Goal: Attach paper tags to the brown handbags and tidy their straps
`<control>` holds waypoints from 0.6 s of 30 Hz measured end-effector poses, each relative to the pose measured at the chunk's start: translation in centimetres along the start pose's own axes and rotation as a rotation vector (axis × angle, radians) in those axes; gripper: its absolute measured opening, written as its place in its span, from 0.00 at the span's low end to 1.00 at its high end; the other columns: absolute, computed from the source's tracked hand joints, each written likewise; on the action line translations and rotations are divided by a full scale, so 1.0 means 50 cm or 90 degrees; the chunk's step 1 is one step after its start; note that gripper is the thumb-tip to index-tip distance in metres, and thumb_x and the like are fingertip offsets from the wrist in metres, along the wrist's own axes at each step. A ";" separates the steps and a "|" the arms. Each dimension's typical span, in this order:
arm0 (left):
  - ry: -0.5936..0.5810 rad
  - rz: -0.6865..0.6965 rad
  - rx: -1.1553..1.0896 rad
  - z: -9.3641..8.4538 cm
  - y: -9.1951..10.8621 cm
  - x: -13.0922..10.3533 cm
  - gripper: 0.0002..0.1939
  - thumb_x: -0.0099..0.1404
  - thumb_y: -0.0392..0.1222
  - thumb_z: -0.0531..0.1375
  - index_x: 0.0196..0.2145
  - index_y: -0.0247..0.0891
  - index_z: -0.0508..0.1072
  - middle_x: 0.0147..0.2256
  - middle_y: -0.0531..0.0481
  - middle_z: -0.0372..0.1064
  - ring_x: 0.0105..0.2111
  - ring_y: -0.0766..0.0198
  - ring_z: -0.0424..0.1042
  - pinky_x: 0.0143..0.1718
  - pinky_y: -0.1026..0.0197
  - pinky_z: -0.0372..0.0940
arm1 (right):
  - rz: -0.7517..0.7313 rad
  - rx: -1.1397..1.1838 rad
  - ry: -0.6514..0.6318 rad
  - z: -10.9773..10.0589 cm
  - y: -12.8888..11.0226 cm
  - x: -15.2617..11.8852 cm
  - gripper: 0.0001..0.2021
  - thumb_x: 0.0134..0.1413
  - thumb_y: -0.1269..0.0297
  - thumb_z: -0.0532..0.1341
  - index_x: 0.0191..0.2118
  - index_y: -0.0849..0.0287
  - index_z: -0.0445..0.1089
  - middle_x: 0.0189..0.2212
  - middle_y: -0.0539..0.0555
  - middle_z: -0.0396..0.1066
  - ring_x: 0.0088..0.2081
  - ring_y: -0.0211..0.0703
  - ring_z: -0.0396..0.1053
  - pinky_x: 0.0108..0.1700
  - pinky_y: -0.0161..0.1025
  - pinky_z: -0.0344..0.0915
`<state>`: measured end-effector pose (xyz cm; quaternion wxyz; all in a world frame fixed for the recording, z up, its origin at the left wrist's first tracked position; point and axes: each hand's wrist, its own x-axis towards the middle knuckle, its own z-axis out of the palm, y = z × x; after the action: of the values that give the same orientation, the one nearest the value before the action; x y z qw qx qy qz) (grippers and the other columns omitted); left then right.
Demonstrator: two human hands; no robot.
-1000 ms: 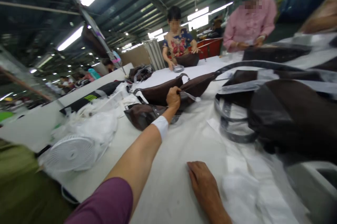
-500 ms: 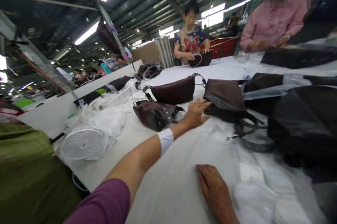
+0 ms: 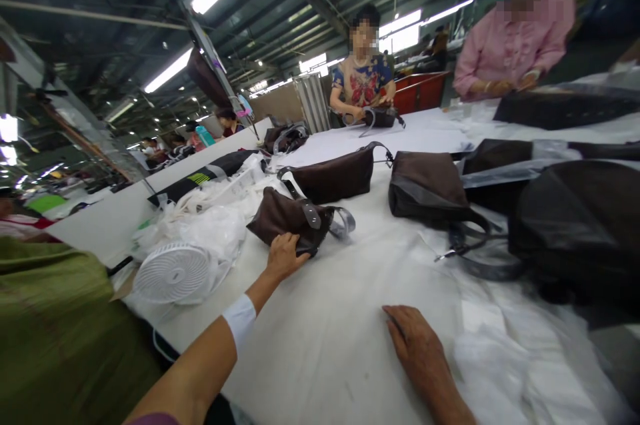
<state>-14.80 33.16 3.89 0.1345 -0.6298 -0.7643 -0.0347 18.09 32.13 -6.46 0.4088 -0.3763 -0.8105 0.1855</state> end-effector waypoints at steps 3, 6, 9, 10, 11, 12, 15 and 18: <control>0.001 -0.025 0.024 0.031 -0.011 -0.100 0.18 0.57 0.45 0.59 0.45 0.37 0.69 0.43 0.41 0.68 0.48 0.49 0.65 0.51 0.47 0.58 | 0.013 0.002 -0.013 0.000 0.000 -0.001 0.13 0.58 0.67 0.52 0.42 0.62 0.72 0.36 0.58 0.73 0.40 0.47 0.70 0.44 0.45 0.71; -0.022 -0.043 -0.029 0.064 -0.026 -0.169 0.13 0.60 0.39 0.55 0.43 0.39 0.71 0.43 0.40 0.70 0.48 0.47 0.66 0.50 0.45 0.60 | 0.024 0.012 -0.020 0.002 0.002 -0.001 0.13 0.58 0.66 0.52 0.42 0.62 0.72 0.37 0.58 0.73 0.41 0.47 0.70 0.44 0.46 0.70; -0.026 -0.055 -0.072 0.078 0.006 -0.171 0.12 0.62 0.36 0.52 0.41 0.40 0.72 0.42 0.42 0.72 0.46 0.48 0.68 0.49 0.45 0.61 | 0.035 0.025 -0.007 0.001 0.001 0.001 0.14 0.59 0.63 0.52 0.44 0.61 0.71 0.38 0.58 0.72 0.41 0.48 0.70 0.45 0.46 0.69; -0.025 -0.054 -0.076 0.078 0.034 -0.157 0.12 0.62 0.36 0.52 0.41 0.40 0.72 0.40 0.42 0.72 0.45 0.49 0.68 0.49 0.46 0.62 | 0.044 0.029 0.000 -0.001 -0.002 0.002 0.14 0.60 0.61 0.52 0.45 0.61 0.70 0.38 0.58 0.72 0.41 0.48 0.70 0.45 0.46 0.69; -0.022 -0.050 -0.080 0.076 0.073 -0.139 0.12 0.63 0.36 0.52 0.40 0.39 0.73 0.40 0.42 0.72 0.45 0.50 0.68 0.48 0.48 0.62 | 0.058 0.032 0.009 -0.005 -0.006 0.003 0.16 0.60 0.59 0.52 0.48 0.60 0.69 0.39 0.58 0.72 0.41 0.48 0.70 0.45 0.46 0.69; -0.014 -0.044 -0.084 0.074 0.121 -0.118 0.11 0.63 0.35 0.51 0.38 0.38 0.73 0.39 0.41 0.72 0.44 0.51 0.68 0.47 0.49 0.63 | 0.076 0.035 0.020 -0.010 -0.010 0.003 0.18 0.60 0.58 0.53 0.51 0.60 0.67 0.40 0.58 0.72 0.42 0.48 0.69 0.45 0.47 0.69; 0.012 -0.027 -0.141 0.054 0.287 -0.061 0.10 0.63 0.35 0.51 0.34 0.36 0.73 0.36 0.42 0.72 0.42 0.54 0.69 0.44 0.53 0.65 | 0.126 0.050 0.071 -0.024 -0.021 0.006 0.27 0.59 0.54 0.53 0.61 0.59 0.56 0.47 0.60 0.68 0.46 0.49 0.68 0.47 0.48 0.68; -0.010 0.125 -0.310 0.000 0.388 -0.024 0.10 0.62 0.35 0.53 0.37 0.38 0.74 0.37 0.47 0.73 0.40 0.60 0.70 0.44 0.59 0.67 | 0.143 0.068 0.110 -0.024 -0.014 0.017 0.29 0.59 0.52 0.52 0.62 0.59 0.52 0.51 0.62 0.65 0.48 0.51 0.66 0.49 0.50 0.66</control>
<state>4.25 35.97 1.35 -0.0243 -0.7151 -0.6694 -0.1999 18.41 32.33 -4.85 0.4729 -0.4572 -0.7140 0.2396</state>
